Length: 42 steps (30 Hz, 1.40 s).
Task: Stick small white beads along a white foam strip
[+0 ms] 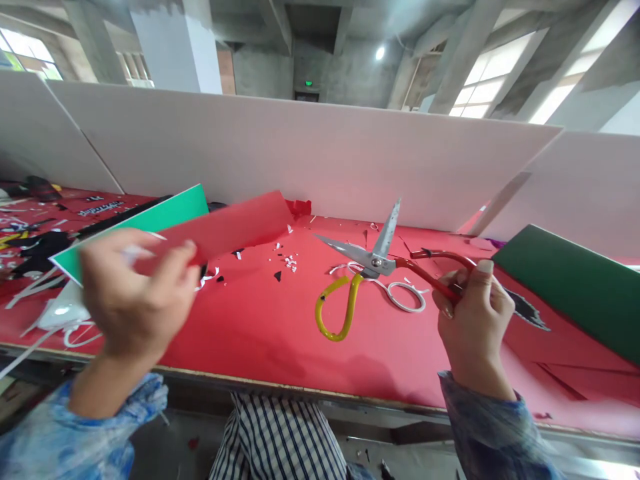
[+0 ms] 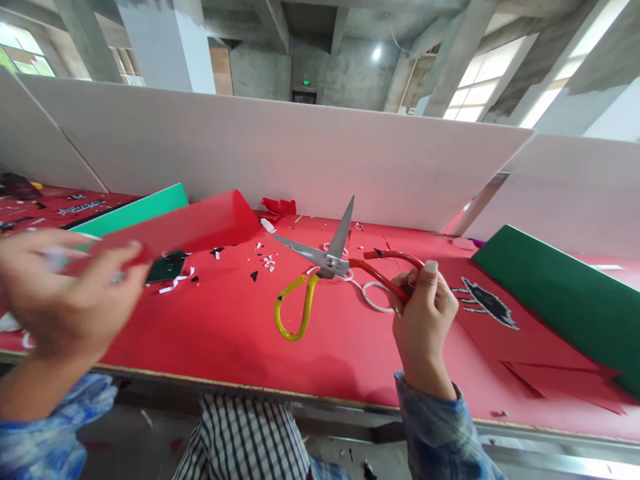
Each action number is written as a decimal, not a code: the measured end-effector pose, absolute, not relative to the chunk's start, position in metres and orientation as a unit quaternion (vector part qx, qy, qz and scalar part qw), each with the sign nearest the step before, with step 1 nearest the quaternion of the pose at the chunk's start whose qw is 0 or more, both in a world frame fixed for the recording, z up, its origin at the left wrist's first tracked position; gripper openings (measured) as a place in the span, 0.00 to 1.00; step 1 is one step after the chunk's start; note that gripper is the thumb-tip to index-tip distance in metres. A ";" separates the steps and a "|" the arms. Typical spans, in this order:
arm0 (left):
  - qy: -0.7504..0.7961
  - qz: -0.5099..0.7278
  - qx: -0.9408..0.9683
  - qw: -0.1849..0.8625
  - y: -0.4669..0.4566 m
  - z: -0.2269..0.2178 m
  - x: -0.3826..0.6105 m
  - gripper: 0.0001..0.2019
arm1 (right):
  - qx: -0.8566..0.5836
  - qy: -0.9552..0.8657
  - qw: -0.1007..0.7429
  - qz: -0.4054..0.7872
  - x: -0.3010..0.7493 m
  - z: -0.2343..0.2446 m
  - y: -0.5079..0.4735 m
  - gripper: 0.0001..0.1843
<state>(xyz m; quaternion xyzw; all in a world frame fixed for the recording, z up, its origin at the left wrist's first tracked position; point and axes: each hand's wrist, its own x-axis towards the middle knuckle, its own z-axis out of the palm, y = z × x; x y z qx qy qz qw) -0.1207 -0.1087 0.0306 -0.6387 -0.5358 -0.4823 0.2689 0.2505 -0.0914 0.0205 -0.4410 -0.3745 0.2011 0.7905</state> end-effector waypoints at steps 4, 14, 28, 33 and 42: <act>-0.518 -0.268 -0.773 0.251 -0.096 -0.024 -0.095 0.11 | -0.442 -0.361 0.789 0.228 0.251 0.010 -0.094 0.26; -0.555 -0.464 -0.690 -0.011 -0.107 -0.008 -0.062 0.17 | -0.446 -0.367 0.767 0.279 0.219 -0.012 -0.121 0.26; -0.544 -0.642 -0.495 -0.215 -0.095 -0.030 -0.002 0.14 | -0.511 -0.397 0.743 0.169 0.172 -0.040 -0.157 0.21; -0.537 -0.655 -0.521 -0.106 -0.091 -0.031 0.006 0.12 | -0.529 -0.400 0.738 0.122 0.156 -0.039 -0.166 0.20; -0.510 -0.710 -0.406 -0.266 -0.077 -0.028 -0.019 0.12 | -0.553 -0.301 0.752 0.197 0.171 -0.035 -0.163 0.22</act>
